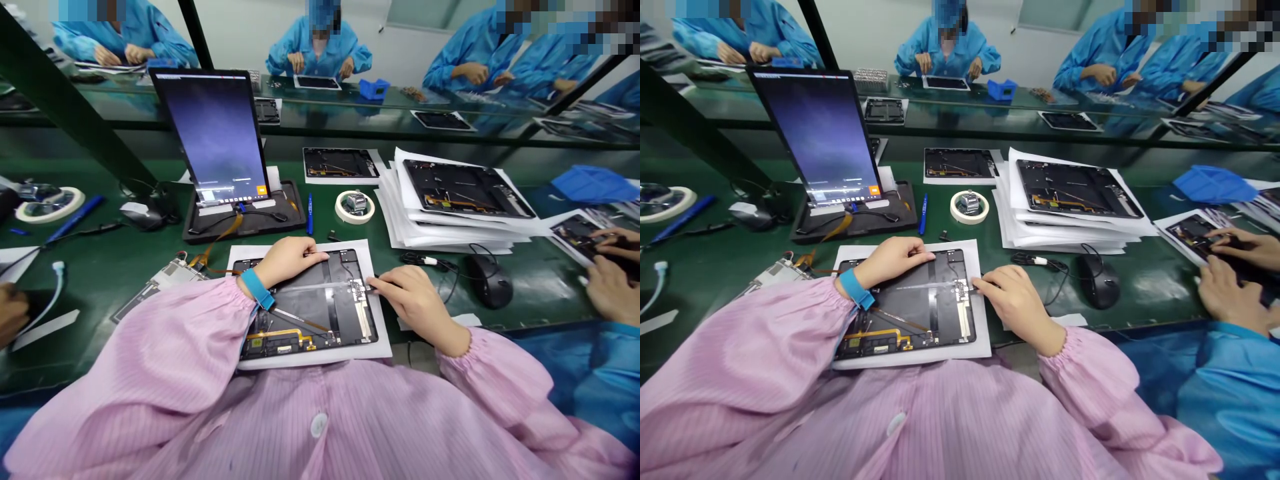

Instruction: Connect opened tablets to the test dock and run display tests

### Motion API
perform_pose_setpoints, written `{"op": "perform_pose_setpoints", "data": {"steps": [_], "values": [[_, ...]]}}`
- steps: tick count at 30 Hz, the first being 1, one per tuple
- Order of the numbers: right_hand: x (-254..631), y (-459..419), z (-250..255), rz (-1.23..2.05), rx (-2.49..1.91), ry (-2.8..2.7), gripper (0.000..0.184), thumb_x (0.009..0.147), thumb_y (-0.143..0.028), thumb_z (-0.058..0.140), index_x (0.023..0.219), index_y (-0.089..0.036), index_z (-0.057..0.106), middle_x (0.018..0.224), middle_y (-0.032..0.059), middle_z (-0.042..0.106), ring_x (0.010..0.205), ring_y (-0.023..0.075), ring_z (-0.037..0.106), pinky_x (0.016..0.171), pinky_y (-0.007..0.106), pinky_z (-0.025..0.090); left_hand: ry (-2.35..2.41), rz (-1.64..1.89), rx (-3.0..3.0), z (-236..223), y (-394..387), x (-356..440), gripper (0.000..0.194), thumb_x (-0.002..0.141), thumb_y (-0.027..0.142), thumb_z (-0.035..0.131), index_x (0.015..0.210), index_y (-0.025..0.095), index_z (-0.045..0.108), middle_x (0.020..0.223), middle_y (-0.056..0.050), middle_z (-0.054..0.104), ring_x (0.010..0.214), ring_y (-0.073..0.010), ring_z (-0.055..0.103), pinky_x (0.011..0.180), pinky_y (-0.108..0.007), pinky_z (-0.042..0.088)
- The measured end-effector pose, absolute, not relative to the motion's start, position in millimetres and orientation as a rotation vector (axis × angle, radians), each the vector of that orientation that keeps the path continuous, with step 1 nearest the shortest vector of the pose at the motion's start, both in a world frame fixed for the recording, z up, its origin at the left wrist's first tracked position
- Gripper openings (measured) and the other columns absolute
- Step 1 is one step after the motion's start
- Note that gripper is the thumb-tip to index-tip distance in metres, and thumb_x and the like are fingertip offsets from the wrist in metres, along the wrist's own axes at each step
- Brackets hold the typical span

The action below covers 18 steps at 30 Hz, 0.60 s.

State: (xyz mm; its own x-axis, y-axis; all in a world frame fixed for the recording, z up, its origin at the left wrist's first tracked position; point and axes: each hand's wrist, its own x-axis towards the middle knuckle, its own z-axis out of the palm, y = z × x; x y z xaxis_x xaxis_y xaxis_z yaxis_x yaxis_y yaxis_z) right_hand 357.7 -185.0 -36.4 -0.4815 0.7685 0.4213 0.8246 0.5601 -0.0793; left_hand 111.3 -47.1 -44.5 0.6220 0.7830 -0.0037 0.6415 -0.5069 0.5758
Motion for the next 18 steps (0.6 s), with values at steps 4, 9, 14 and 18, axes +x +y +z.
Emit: {"op": "perform_pose_setpoints", "data": {"steps": [4, 9, 14, 18], "values": [[356.0, -185.2, -35.0, -0.196, -1.299, -2.395, 0.019, 0.093, -0.015, 0.051, 0.107, -0.017, 0.065, 0.086, 0.0048, 0.064, 0.082, 0.0174, 0.051, 0.08, 0.035, 0.037, 1.11, 0.342, 2.338, -46.4, -46.0, 111.2, 0.042, 0.082, 0.058, 0.054, 0.07, 0.018, 0.058, 0.07, 0.0, 0.062, 0.061, -0.014, 0.05, 0.054, -0.026, 0.024], [356.2, -186.9, -37.7, -0.25, -1.34, -2.378, 0.021, 0.093, -0.013, 0.051, 0.107, -0.019, 0.065, 0.087, 0.0031, 0.064, 0.083, 0.0163, 0.053, 0.09, 0.039, 0.034, 1.112, 0.344, 2.344, -48.0, -45.1, 110.9, 0.045, 0.081, 0.062, 0.052, 0.071, 0.018, 0.059, 0.069, 0.0, 0.061, 0.06, -0.0142, 0.049, 0.053, -0.026, 0.023], [357.8, -189.4, -39.3, -0.283, -1.364, -2.379, 0.022, 0.093, -0.013, 0.05, 0.108, -0.021, 0.064, 0.088, 0.0025, 0.065, 0.084, 0.016, 0.054, 0.092, 0.039, 0.033, 1.119, 0.348, 2.338, -48.6, -45.6, 111.0, 0.047, 0.08, 0.065, 0.052, 0.072, 0.019, 0.059, 0.069, -0.001, 0.061, 0.06, -0.0147, 0.05, 0.053, -0.026, 0.023], [356.5, -187.9, -38.9, -0.302, -1.364, -2.385, 0.021, 0.094, -0.013, 0.049, 0.106, -0.02, 0.065, 0.087, 0.0025, 0.065, 0.083, 0.016, 0.054, 0.091, 0.039, 0.032, 1.118, 0.344, 2.342, -48.6, -44.9, 110.5, 0.047, 0.08, 0.065, 0.052, 0.072, 0.019, 0.058, 0.071, -0.001, 0.062, 0.061, -0.015, 0.05, 0.054, -0.026, 0.023]]}}
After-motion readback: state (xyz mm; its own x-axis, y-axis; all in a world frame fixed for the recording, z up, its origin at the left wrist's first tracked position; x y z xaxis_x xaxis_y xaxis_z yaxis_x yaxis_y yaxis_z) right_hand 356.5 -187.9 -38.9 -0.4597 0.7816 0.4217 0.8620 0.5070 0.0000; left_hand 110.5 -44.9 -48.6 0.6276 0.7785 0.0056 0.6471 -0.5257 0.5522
